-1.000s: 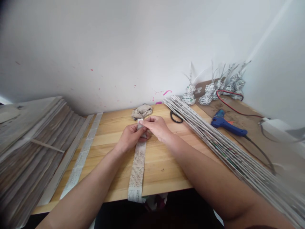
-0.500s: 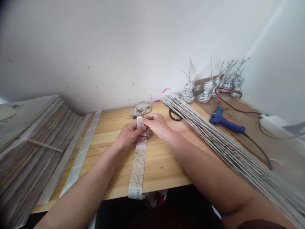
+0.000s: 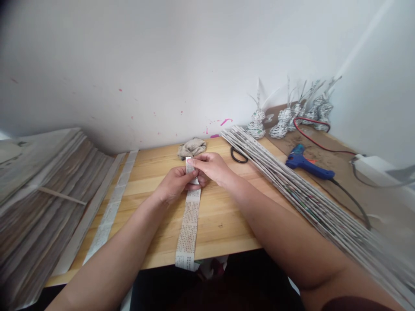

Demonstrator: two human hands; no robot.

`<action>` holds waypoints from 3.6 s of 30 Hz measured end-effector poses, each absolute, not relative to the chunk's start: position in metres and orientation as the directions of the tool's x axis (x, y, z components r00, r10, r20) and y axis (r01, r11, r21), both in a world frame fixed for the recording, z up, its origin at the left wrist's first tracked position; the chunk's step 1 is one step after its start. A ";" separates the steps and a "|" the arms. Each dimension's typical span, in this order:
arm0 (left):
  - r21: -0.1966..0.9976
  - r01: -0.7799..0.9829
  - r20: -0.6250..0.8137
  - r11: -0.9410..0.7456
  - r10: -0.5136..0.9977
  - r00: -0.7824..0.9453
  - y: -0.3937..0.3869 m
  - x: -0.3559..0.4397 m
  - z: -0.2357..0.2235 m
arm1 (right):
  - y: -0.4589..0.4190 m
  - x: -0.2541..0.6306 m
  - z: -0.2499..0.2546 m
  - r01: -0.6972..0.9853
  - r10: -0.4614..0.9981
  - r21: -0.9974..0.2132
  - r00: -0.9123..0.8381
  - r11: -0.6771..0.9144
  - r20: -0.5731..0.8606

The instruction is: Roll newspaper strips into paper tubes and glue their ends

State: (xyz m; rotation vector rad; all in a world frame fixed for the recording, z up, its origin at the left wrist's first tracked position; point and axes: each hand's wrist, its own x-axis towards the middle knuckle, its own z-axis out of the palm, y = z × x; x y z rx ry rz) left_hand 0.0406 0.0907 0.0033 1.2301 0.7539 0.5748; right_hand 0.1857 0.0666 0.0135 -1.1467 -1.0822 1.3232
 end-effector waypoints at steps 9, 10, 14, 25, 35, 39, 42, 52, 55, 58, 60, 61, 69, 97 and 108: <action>0.970 0.076 -0.226 0.229 0.746 0.626 0.088 0.044 0.005 | 0.068 0.187 0.011 -0.183 0.995 -0.980 0.041 -0.083 -0.093; 0.973 0.084 -0.220 0.215 0.753 0.620 0.088 0.045 0.005 | 0.068 0.187 0.010 -0.192 0.993 -0.978 0.062 -0.083 -0.097; 0.980 0.111 -0.196 0.163 0.766 0.612 0.086 0.046 0.006 | 0.068 0.185 0.010 -0.195 0.992 -0.976 0.066 -0.094 -0.108; 0.975 0.062 -0.201 0.212 0.733 0.651 0.089 0.043 0.003 | 0.068 0.195 0.010 -0.101 0.991 -0.993 -0.125 -0.062 -0.049; 0.962 0.140 -0.266 0.233 0.697 0.666 0.089 0.039 0.004 | 0.066 0.189 0.017 -0.043 0.996 -0.997 0.062 -0.065 -0.068; 0.975 0.141 -0.223 0.172 0.733 0.642 0.088 0.041 0.004 | 0.066 0.188 0.017 -0.070 0.995 -0.996 0.071 -0.061 -0.066; 0.979 0.134 -0.206 0.156 0.753 0.625 0.085 0.043 0.004 | 0.068 0.190 0.014 -0.094 0.991 -0.993 0.111 -0.066 -0.076; 0.962 0.051 -0.240 0.270 0.734 0.636 0.083 0.043 0.008 | 0.065 0.189 0.016 -0.137 0.993 -0.985 0.030 -0.108 -0.113; 0.954 0.025 -0.237 0.300 0.697 0.677 0.085 0.041 0.006 | 0.063 0.194 0.019 -0.140 0.989 -0.982 -0.096 -0.125 -0.112; 0.952 0.021 -0.228 0.306 0.660 0.716 0.088 0.039 0.003 | 0.064 0.200 0.018 -0.102 0.968 -0.987 -0.233 -0.125 -0.098; 0.954 0.038 -0.232 0.297 0.655 0.719 0.089 0.039 0.003 | 0.065 0.203 0.017 -0.074 0.961 -0.991 -0.262 -0.113 -0.090; 0.955 0.052 -0.240 0.292 0.657 0.715 0.089 0.039 0.003 | 0.065 0.204 0.017 -0.068 0.963 -0.992 -0.255 -0.109 -0.088; 0.971 0.132 -0.236 0.200 0.697 0.678 0.084 0.043 0.007 | 0.069 0.196 0.011 -0.125 0.990 -0.983 -0.073 -0.133 -0.124; 0.942 0.163 -0.320 0.294 0.637 0.702 0.079 0.045 0.011 | 0.068 0.203 0.016 0.466 0.976 -0.870 0.058 0.159 0.210; 0.942 0.098 -0.273 0.320 0.563 0.780 0.082 0.039 0.009 | 0.069 0.206 0.020 -0.038 0.995 -0.999 -0.099 -0.027 -0.023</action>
